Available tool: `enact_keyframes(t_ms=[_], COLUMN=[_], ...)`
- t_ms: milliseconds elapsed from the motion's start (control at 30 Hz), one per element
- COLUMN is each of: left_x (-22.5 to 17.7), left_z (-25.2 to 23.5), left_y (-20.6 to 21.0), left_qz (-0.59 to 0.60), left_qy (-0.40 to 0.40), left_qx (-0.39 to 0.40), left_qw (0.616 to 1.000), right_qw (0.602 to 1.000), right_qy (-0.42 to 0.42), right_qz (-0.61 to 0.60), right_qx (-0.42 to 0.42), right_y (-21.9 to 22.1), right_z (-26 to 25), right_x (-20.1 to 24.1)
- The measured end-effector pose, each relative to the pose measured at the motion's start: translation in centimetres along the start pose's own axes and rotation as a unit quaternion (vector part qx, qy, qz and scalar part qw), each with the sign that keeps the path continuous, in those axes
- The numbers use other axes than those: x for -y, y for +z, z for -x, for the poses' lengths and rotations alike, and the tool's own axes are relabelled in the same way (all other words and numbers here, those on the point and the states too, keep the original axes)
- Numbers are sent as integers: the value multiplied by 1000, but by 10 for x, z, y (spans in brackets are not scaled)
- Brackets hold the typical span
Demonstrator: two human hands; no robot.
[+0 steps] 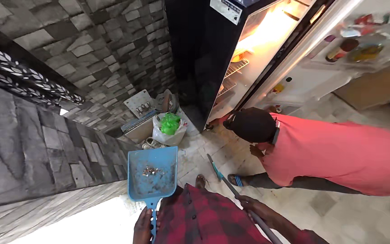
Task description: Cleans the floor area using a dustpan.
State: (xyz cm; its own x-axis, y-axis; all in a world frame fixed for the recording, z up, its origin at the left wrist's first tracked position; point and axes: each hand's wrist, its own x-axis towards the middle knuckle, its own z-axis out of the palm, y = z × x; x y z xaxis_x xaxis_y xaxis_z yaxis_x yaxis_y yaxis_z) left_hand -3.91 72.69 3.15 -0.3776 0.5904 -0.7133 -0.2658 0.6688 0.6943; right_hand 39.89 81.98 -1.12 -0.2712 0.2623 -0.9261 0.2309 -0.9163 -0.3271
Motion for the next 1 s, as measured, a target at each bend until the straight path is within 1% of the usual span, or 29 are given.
enact_keyframes(t_ms=[67,167,200,267,333,400,467,500,533,600,667,733,800,867,933,1000], left_x=[-10,-34,-42,-57,-73,-89,-102,-107,-110,-111,-112,-116,-124,-132,-141,-157], left_z=[-13,-35,-42,-54,-64,-75,-84,-90,-95,-105,-113,-114,-117,-122,-129,-132], left_y=[0,1,1,-1,-5,-8,-11,-14,-19,-27,-35,-40,-45,-49,-50,-50], left_qz=[10,6,3,-8,-25,-32,-34,-31,-30,-34,-28,-24,-17,-9,-6,-7], left_qy=[-3,-13,-13,-13,-8,-1,2,1,0,6,13,12,7,7,23,34], left_qx=[3,18,28,43,55,65,68,70,70,72,81,83,76,80,89,82], left_qw=[1000,1000,1000,999,998,997,997,997,997,997,996,996,997,997,996,996], right_qw=[1000,994,990,976,945,907,882,878,880,901,922,934,944,950,952,947], right_qy=[-7,-32,-59,-139,-214,-265,-332,-360,-371,-343,-291,-249,-219,-208,-224,-255], right_qz=[-26,-104,-123,-162,-246,-327,-331,-310,-288,-236,-171,-121,-76,-43,-28,-23], right_qx=[5,-8,-18,-36,-32,-24,-39,-57,-75,-125,-191,-226,-233,-228,-209,-196], right_y=[-2,-2,1,14,30,45,64,73,82,95,107,118,131,144,155,167], right_z=[-14,-36,-41,-46,-50,-54,-52,-51,-49,-47,-51,-57,-63,-68,-74,-87], right_x=[16,46,58,82,108,137,160,169,177,193,206,213,219,224,229,232])
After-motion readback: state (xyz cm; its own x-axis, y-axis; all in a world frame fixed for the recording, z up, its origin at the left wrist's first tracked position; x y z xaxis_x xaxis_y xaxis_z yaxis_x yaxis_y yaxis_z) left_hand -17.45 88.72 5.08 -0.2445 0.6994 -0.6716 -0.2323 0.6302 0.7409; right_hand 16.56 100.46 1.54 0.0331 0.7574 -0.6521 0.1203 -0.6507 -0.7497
